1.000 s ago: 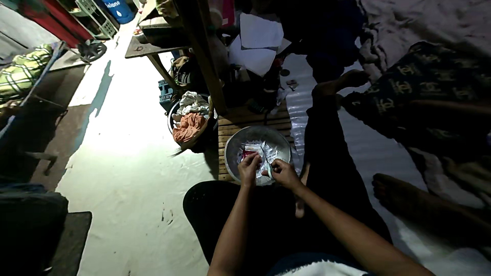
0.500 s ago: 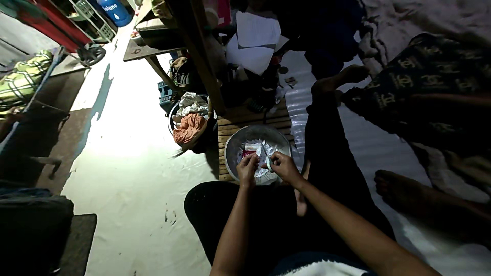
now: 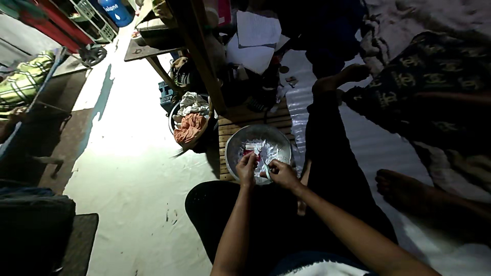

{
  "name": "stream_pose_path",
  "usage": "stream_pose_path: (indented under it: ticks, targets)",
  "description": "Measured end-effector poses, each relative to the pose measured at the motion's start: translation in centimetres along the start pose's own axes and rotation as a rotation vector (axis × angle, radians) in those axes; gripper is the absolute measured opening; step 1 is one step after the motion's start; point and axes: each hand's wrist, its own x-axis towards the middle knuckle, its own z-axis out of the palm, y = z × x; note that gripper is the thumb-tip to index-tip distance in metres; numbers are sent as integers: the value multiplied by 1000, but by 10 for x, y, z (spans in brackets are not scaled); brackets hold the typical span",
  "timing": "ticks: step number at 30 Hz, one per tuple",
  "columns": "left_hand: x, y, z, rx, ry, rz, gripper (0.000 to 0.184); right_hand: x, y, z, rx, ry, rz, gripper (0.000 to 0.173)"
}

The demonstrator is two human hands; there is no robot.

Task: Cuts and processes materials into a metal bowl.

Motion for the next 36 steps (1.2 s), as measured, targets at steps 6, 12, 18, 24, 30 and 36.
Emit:
stream_pose_path:
  ticks: [6,12,18,24,30,36]
  targets:
    - [-4,-1,2,51,-71,25,12,2,2,-2,43,39,-14,34]
    - [-5,3,4,39,-66,-17,13,0,2,-1,50,68,-26,32]
    - [-3,4,3,7,-39,-33,12,-1,-1,-1,41,80,-35,30]
    - [-3,2,1,8,-58,-17,11,4,1,-6,26,80,-14,29]
    - [0,-1,1,-15,-2,16,12,3,2,-8,17,-10,15,36]
    - [-2,-2,1,4,-34,24,13,-2,-1,-4,-7,-33,14,37]
